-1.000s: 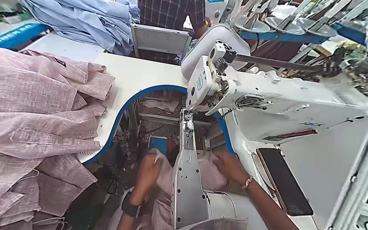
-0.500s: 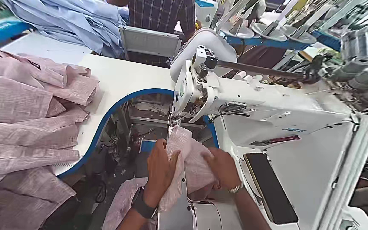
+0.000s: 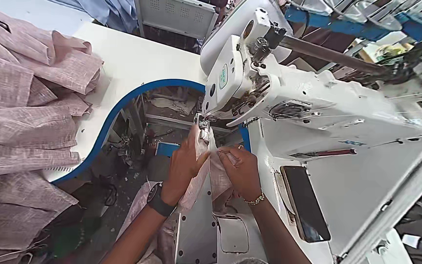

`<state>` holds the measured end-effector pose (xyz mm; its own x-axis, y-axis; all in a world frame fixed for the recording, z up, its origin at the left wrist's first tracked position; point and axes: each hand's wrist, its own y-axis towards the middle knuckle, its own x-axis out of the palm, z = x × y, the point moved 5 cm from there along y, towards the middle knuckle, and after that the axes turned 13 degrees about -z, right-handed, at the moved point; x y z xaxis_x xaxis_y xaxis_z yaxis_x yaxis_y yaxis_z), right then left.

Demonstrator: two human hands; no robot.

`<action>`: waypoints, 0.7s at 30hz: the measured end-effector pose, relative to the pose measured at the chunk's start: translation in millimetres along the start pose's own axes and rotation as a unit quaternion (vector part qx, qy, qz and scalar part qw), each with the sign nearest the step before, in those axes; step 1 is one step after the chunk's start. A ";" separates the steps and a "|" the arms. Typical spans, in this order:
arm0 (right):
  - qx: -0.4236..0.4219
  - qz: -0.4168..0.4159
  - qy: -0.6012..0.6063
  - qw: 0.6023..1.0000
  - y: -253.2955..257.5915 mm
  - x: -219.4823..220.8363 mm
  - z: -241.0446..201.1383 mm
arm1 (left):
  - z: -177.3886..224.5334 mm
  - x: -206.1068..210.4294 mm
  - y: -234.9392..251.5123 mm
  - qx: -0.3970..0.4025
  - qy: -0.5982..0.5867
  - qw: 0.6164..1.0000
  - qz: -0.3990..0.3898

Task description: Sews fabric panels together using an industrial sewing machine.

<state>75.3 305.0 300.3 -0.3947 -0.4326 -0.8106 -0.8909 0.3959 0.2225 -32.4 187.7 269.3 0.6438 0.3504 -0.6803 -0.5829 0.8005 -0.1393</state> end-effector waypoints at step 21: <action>-0.020 -0.062 0.221 0.973 19.8 48.1 -10.4 | -10.3 4.2 -10.1 0.231 -0.009 0.962 0.145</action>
<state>36.3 283.6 271.4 -0.3331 -0.7848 -0.5226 -0.9426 0.2901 0.1651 -28.9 176.1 260.4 0.4984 0.5970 -0.6286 -0.4600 0.7967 0.3920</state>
